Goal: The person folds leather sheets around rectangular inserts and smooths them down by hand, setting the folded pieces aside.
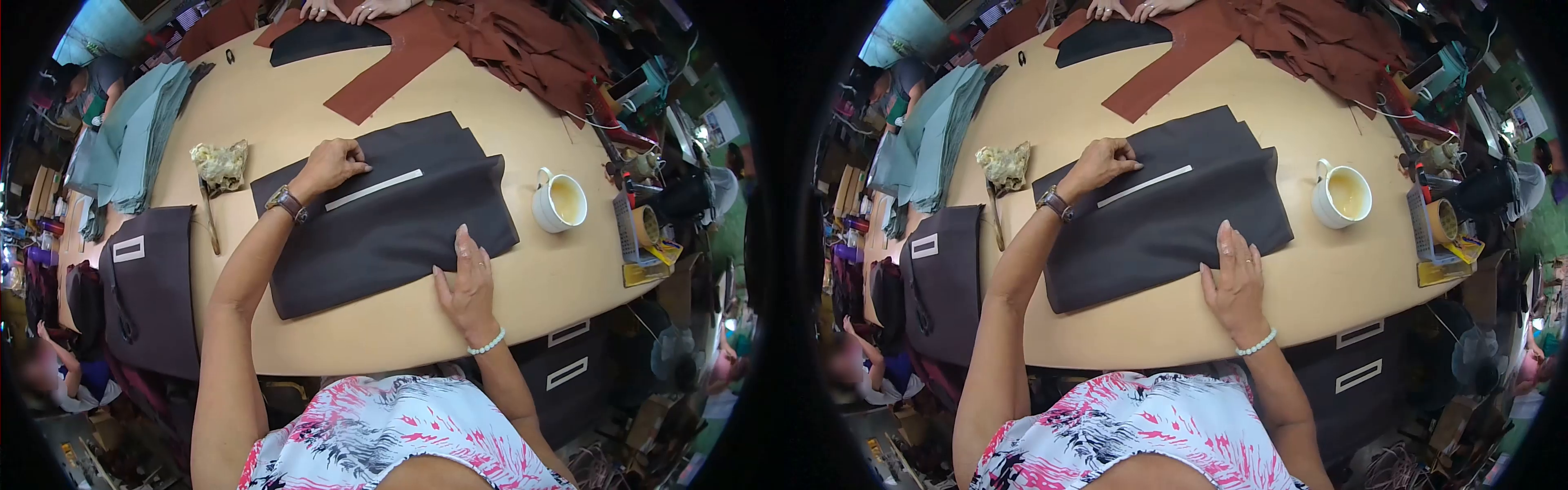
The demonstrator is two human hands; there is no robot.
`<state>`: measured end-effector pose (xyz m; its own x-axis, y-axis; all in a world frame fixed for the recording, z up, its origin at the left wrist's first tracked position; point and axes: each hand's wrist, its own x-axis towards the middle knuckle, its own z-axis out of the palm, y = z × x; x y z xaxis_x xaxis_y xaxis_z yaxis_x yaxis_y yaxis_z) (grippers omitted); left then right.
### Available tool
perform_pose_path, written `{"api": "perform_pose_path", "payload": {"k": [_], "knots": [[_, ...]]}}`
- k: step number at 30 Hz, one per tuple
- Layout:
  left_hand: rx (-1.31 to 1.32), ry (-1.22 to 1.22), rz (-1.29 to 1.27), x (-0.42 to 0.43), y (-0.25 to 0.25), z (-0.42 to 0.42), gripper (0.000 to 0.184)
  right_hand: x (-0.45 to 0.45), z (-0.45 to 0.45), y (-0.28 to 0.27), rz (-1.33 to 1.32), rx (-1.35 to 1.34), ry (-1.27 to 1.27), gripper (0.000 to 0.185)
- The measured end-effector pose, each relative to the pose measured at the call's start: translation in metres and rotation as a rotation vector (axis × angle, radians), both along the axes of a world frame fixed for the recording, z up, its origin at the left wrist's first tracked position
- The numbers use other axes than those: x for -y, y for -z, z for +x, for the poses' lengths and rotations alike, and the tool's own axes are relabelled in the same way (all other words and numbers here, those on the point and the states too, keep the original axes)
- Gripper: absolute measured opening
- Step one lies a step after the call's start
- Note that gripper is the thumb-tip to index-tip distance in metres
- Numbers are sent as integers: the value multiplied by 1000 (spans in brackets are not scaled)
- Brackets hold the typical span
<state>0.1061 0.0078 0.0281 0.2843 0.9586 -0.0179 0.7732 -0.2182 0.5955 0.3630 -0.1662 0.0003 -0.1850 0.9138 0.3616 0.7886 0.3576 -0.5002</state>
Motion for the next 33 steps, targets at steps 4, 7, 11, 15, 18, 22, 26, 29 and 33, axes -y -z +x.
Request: {"api": "perform_pose_path", "payload": {"k": [4, 7, 11, 15, 18, 22, 26, 29, 33], "knots": [[1, -15, -75, -1, -8, 0, 21, 0, 0, 1, 9, 3, 3, 65], [-37, -54, 44, -8, -8, -7, 20, 0, 0, 1, -2, 3, 4, 64], [-154, -96, 227, -24, -4, -18, 18, 0, -1, -2, -22, 17, 5, 65], [-246, -160, 356, -32, 10, -18, 20, -3, 1, -5, 62, 48, -40, 69], [-236, -174, 592, -22, 13, -20, 36, -20, 7, -28, -37, -15, -49, 73], [-226, -320, 772, 49, -22, -24, 45, -74, 30, -38, 161, 107, 111, 76], [-350, -740, 357, 154, -16, -32, 44, -112, 41, -26, -112, 124, 324, 81], [-382, -757, 231, 197, 8, -30, 44, -119, 27, -31, -409, 60, 282, 84], [-108, -748, 199, 205, 10, -20, 47, -109, 25, -21, -270, -71, 243, 83]]}}
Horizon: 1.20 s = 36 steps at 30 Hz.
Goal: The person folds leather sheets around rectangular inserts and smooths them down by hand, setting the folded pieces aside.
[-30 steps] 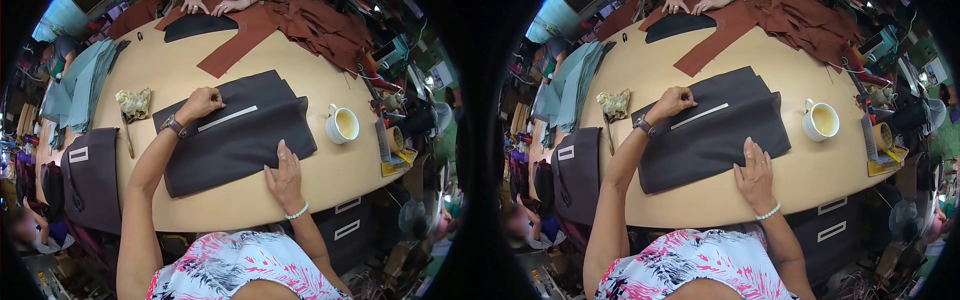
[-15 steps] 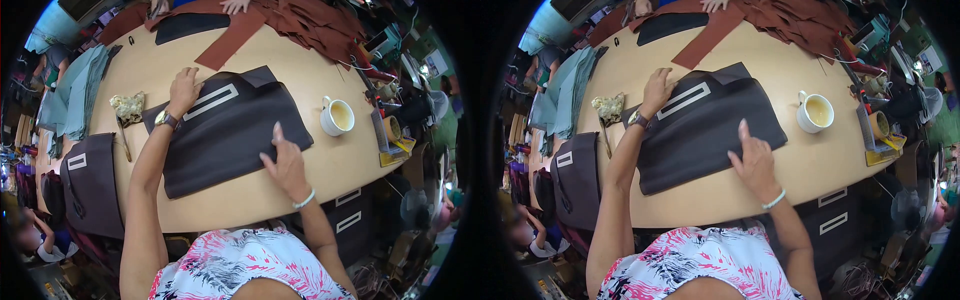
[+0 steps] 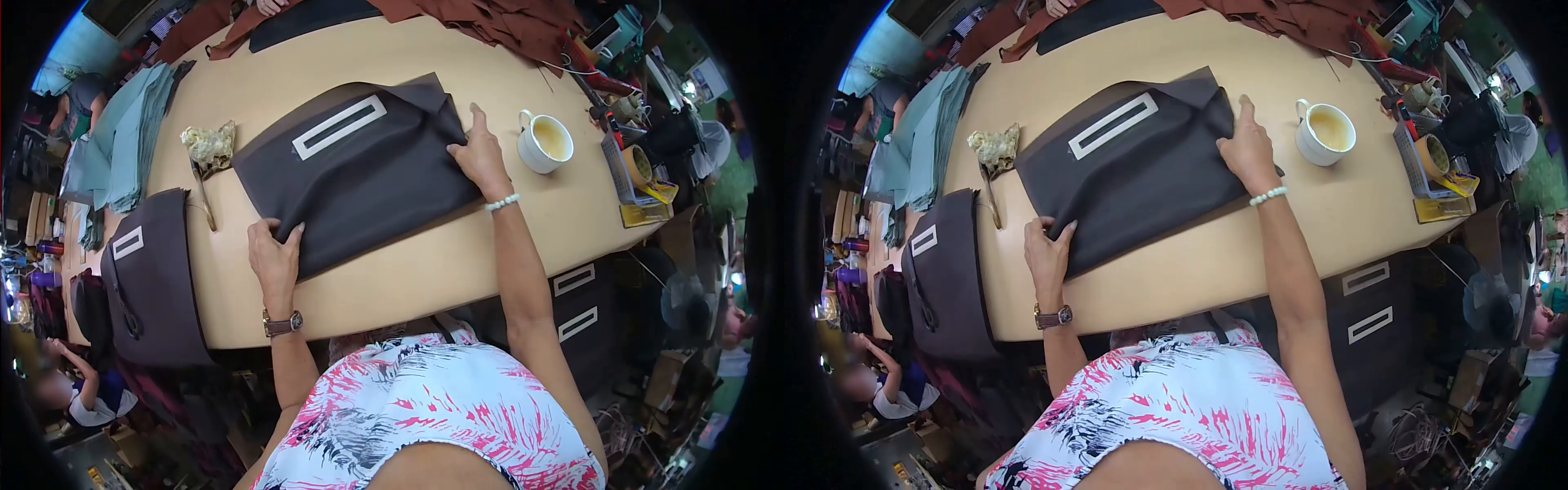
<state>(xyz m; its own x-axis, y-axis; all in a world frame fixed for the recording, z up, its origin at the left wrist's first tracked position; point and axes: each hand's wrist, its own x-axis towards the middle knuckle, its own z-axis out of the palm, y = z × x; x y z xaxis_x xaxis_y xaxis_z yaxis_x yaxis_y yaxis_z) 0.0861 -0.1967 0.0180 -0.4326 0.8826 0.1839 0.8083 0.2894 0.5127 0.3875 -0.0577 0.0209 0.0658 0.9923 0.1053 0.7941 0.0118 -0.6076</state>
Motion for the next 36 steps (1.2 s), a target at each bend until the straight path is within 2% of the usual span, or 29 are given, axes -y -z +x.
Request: {"api": "perform_pose_path", "payload": {"k": [3, 6, 9, 10, 13, 14, 17, 19, 21, 24, 25, 26, 29, 33, 35, 36], "knots": [[271, -117, -12, 11, -6, -1, 55, 24, 14, -7, 3, -103, 38, 84], [822, 164, 77, 18, 19, -30, 62, 41, 38, 7, -50, -152, 63, 86], [937, 80, 133, 21, -7, -15, 59, 52, 53, 12, -6, -246, 70, 85], [965, 51, 27, 23, -16, -17, 59, 55, 55, 11, -2, -276, 77, 82], [1071, 113, 93, 26, 1, -20, 60, 57, 57, 18, 21, -311, 110, 80], [918, 119, 133, 24, 30, -30, 59, 57, 56, 15, -13, -294, 136, 78], [1054, 224, 187, 13, -2, -29, 57, 43, 65, 21, 161, -374, 26, 77], [1186, 222, 159, 8, -40, -32, 57, 41, 61, 4, 224, -509, 11, 77], [1192, 229, 125, 11, -49, -44, 56, 43, 56, -14, 248, -618, -5, 77], [919, 221, 99, 18, -1, -55, 52, 63, 53, -5, 231, -319, -40, 73], [1014, 162, -47, 25, -2, -51, 49, 68, 53, 4, 248, -203, -54, 72], [986, 159, -92, 29, -5, -47, 49, 74, 53, 9, 206, -129, -48, 75], [883, 165, -161, 30, -3, -46, 47, 85, 43, -18, -221, -176, 118, 80], [579, 162, -217, 9, 3, -39, 47, 69, 42, -13, 190, -129, 69, 85], [412, 190, -33, 4, -1, -27, 47, 45, 40, -2, 477, -142, 1, 86], [327, 197, 60, 2, -4, -21, 48, 34, 43, 0, 576, -12, -45, 81]]}}
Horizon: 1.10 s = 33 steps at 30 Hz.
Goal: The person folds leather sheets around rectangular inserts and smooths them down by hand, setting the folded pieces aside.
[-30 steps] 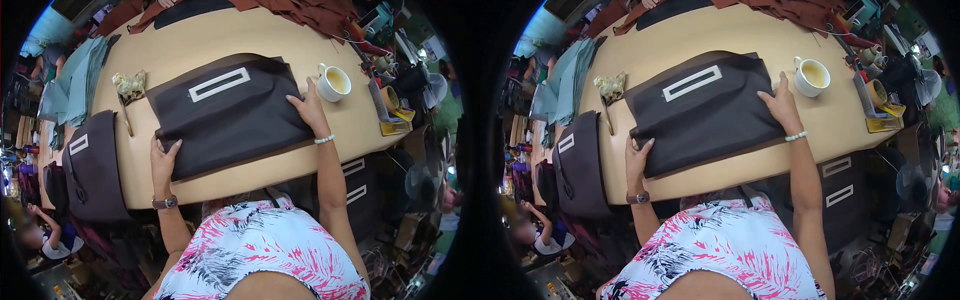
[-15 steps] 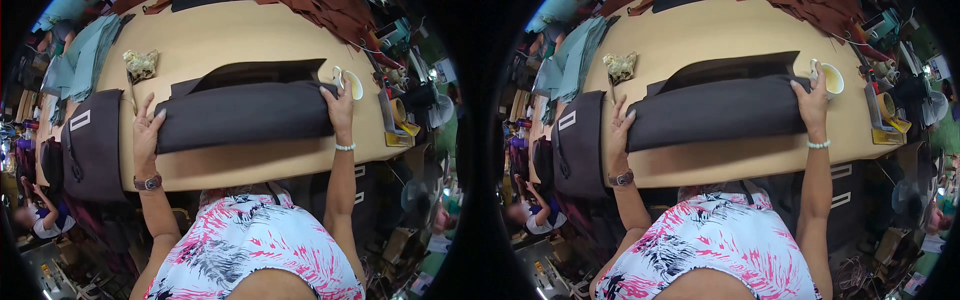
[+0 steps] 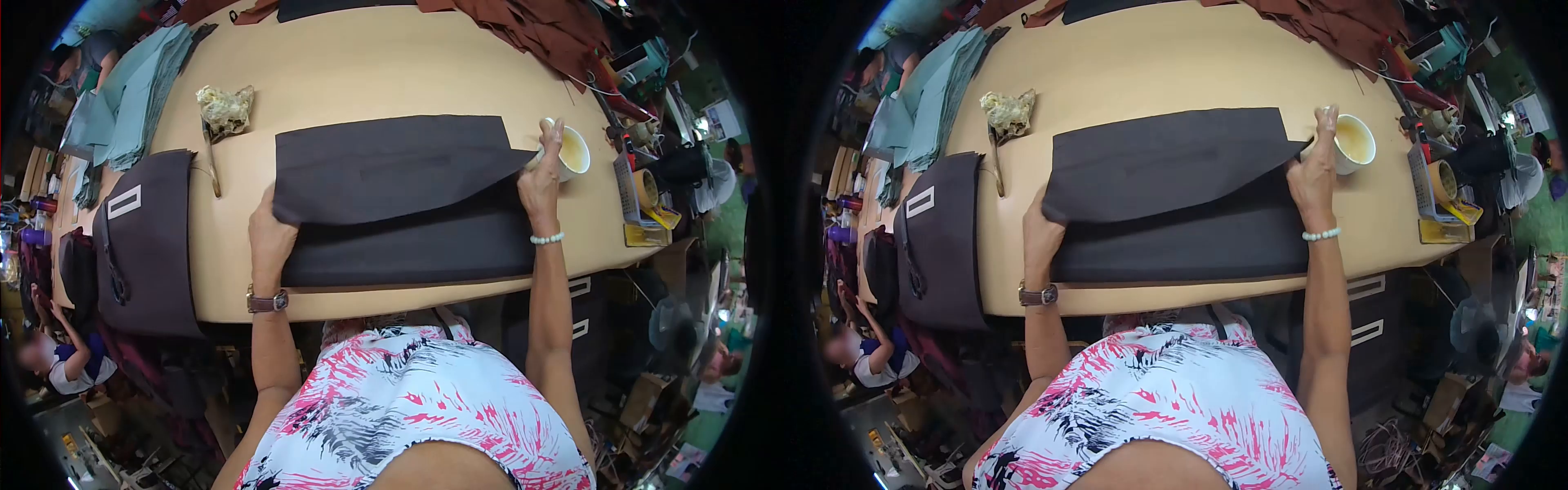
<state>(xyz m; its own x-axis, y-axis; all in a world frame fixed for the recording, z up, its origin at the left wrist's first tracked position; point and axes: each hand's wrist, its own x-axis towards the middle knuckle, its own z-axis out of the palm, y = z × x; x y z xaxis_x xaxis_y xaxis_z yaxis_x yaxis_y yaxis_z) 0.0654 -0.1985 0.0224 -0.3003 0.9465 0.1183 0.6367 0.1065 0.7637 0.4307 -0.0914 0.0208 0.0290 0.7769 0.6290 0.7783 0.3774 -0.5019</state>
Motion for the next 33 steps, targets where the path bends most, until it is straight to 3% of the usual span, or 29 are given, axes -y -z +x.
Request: {"api": "perform_pose_path", "payload": {"k": [3, 6, 9, 12, 13, 14, 15, 16, 17, 18, 21, 23, 25, 27, 29, 33], "knots": [[-160, -112, 275, -14, -9, 15, 43, -16, -6, -14, -155, -115, -154, 77], [-309, -11, 433, -36, -10, 2, 35, -22, -11, -20, -267, -221, -223, 74], [-345, 337, 360, -45, -11, -30, 30, -9, -12, -30, -258, -284, -223, 70], [436, 461, 192, -29, -49, -29, 21, 10, 1, -51, -217, -447, -292, 65], [605, 499, 250, -19, -67, -24, 20, 15, 5, -59, -208, -521, -334, 64], [770, 643, 385, -15, -71, -26, 30, 19, 7, -71, -203, -638, -372, 62], [755, 574, 335, -14, -74, -31, 29, 21, 8, -84, -196, -755, -411, 60], [739, 505, 287, -13, -77, -38, 29, 20, 10, -96, -132, -604, -305, 55], [720, 435, 240, -12, -81, -42, 28, 19, 8, -102, -171, -664, -273, 50], [819, 212, 210, -13, -89, -23, 23, 9, 13, -93, -156, -649, -301, 48], [857, 68, 52, -32, -62, -16, 21, -12, 4, -58, -212, -567, -214, 49], [843, 63, -118, -36, -37, -18, 20, -31, 12, -7, -128, -314, -110, 56], [713, 117, -75, -38, -15, -21, 20, -18, -3, -5, -322, -299, -43, 63], [596, 156, -50, -38, -3, -25, 22, -18, -2, 17, -299, -160, 4, 64], [520, 155, -89, -40, 6, -32, 36, -8, -5, 19, -324, -25, 73, 65], [456, 114, -55, -38, 16, -27, 53, -9, -6, 19, -382, -113, 62, 69]]}}
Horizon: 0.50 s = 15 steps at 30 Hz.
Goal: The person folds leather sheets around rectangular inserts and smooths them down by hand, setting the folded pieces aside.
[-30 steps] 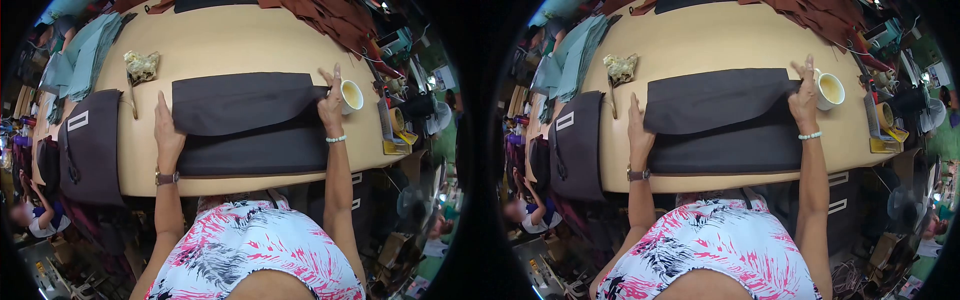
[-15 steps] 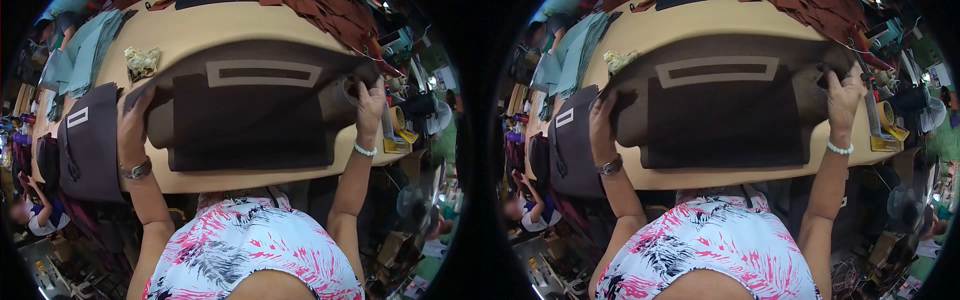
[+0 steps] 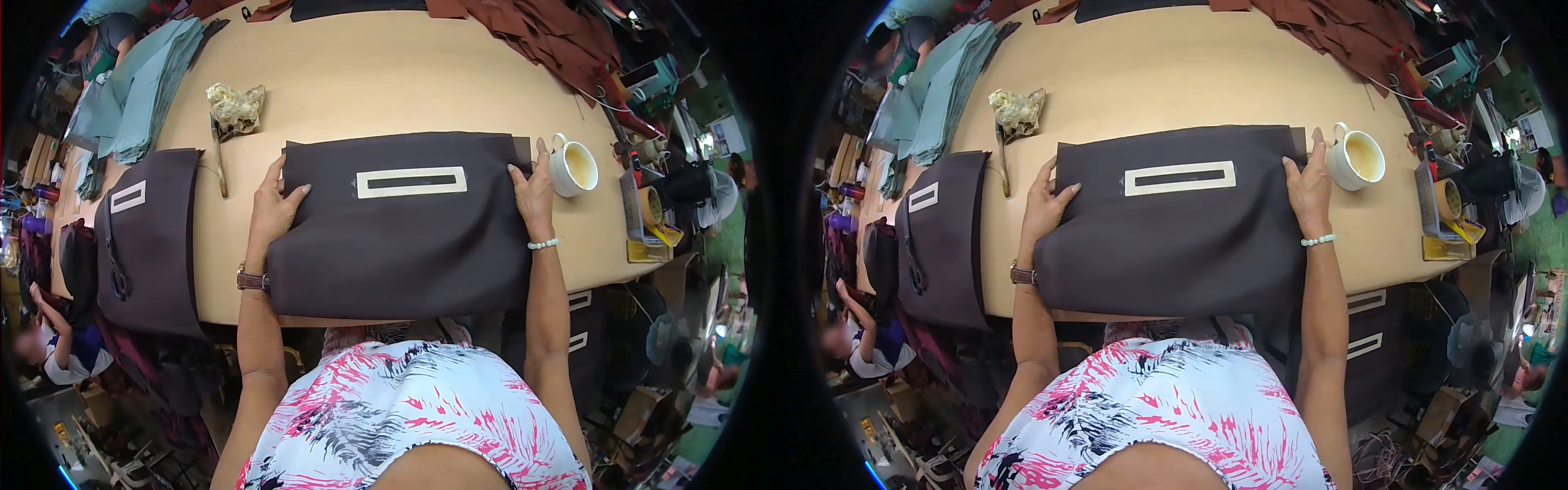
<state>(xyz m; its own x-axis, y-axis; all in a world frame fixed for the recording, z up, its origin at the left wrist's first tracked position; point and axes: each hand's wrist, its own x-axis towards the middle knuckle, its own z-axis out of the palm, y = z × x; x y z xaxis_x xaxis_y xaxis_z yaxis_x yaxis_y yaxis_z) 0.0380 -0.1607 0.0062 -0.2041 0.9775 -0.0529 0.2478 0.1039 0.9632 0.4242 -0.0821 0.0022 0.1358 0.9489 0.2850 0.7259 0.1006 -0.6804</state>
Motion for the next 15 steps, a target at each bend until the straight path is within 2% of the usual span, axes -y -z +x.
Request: {"api": "perform_pose_path", "payload": {"k": [4, 7, 10, 13, 15], "knots": [[-283, 27, 224, -5, 15, -1, 62, 0, -4, -6, -23, 68, 33, 71], [-500, 58, 231, -3, 11, -3, 63, 3, -5, -9, -50, 54, 45, 71], [-299, -21, 68, 0, 0, 4, 63, 4, -4, -9, -57, 64, 44, 71], [-229, -74, 235, -3, 11, 7, 64, 4, -4, -10, -69, 68, 59, 70], [-205, -92, 210, 0, 5, 11, 62, 4, -6, -9, -60, 36, 73, 70]]}}
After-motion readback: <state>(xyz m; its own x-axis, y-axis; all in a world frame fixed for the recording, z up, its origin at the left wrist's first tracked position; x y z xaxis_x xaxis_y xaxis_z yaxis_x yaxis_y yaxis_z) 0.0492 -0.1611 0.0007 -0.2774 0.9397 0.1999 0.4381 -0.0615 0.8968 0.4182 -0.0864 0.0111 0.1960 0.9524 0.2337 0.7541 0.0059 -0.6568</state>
